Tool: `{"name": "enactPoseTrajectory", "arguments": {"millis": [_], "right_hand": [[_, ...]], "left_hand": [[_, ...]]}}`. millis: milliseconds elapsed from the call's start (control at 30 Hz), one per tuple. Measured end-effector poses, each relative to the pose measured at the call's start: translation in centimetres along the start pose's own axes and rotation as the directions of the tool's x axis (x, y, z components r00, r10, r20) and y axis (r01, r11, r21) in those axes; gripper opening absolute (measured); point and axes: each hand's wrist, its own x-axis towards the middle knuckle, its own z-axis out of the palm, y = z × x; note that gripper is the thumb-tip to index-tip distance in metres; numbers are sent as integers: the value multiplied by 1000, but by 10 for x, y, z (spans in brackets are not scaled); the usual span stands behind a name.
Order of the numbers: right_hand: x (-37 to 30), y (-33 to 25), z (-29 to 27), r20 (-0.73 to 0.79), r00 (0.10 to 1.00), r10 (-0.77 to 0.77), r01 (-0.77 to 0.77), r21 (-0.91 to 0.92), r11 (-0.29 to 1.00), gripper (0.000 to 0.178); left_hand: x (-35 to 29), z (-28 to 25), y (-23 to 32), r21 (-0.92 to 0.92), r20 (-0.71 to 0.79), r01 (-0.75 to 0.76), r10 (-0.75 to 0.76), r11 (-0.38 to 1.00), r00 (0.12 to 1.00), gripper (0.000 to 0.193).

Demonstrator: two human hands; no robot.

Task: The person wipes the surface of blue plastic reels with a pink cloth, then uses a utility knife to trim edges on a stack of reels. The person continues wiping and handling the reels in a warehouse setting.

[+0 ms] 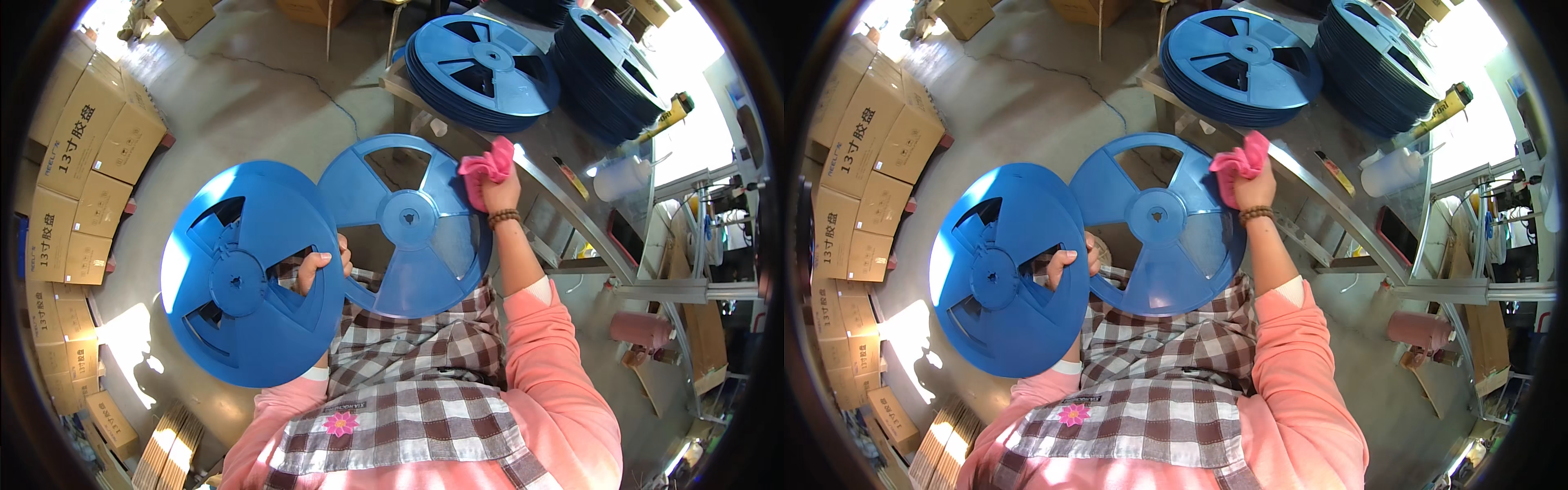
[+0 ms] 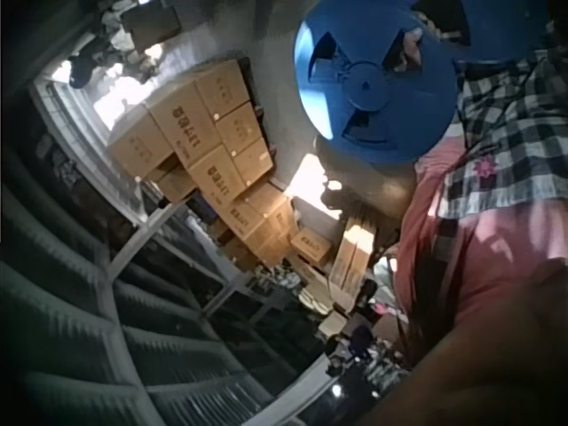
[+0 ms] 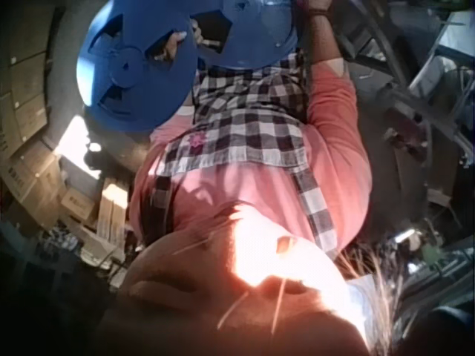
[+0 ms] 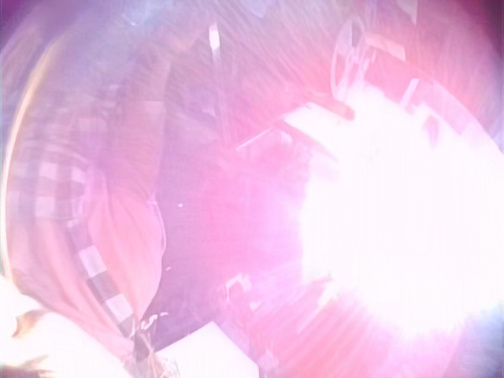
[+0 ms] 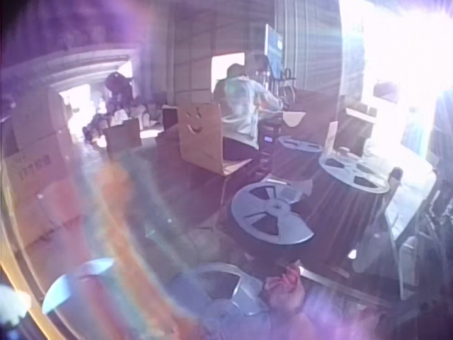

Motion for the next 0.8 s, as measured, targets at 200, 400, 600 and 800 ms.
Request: {"name": "enactPoseTrajectory", "arguments": {"millis": [200, 400, 600, 800], "right_hand": [[-118, -127, 0, 616, 531, -582, 572, 246, 782, 23], [-120, -84, -38, 730, 443, -521, 625, 165, 763, 29], [21, 12, 12, 39, 999, 17, -9, -197, 980, 35], [-68, -135, 39, 523, 760, -386, 427, 46, 903, 26]], "left_hand": [[2, 8, -5, -103, -63, -130, 124, 986, 990, 33], [-8, -5, -2, -105, 4, -90, 91, 990, 996, 52], [-1, -3, 0, -111, 100, -37, 48, 993, 994, 63], [-8, -8, 5, -35, 82, -80, 82, 996, 993, 66]]}}
